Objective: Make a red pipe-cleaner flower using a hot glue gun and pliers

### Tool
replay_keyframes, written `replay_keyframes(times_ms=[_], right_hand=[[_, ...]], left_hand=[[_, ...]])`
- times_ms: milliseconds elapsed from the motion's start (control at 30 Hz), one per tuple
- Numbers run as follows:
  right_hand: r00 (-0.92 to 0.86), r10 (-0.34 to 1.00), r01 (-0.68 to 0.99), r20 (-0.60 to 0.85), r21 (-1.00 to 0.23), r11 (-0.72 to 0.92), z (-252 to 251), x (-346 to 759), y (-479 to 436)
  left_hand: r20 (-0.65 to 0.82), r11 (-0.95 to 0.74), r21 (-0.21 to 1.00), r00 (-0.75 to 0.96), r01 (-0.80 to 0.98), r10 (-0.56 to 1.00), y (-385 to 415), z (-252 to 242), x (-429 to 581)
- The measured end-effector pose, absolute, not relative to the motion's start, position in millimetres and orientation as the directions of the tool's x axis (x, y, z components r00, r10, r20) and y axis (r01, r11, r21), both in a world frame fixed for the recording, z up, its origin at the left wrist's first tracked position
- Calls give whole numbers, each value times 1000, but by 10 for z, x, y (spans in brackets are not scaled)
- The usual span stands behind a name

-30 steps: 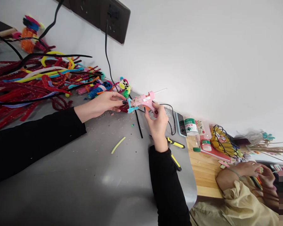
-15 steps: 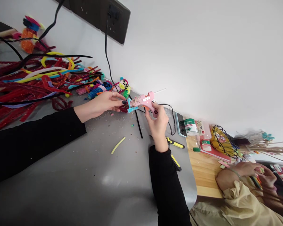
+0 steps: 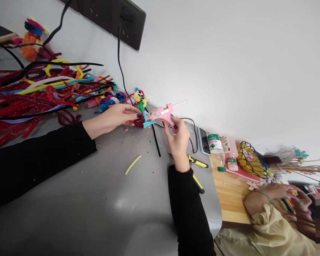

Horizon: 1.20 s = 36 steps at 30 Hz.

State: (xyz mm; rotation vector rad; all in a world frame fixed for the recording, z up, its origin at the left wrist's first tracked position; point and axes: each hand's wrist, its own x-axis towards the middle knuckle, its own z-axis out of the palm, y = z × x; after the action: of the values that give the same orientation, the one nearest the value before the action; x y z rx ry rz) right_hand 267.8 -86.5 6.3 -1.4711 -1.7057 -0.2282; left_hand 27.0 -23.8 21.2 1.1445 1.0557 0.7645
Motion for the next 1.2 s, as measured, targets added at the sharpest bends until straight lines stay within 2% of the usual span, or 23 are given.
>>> replay_keyframes(times_ms=[1200], right_hand=[[61,749,870,660,-403,284,67,2791,-853]], left_hand=[[-276,284,958,335,24,901,-230,236,257]])
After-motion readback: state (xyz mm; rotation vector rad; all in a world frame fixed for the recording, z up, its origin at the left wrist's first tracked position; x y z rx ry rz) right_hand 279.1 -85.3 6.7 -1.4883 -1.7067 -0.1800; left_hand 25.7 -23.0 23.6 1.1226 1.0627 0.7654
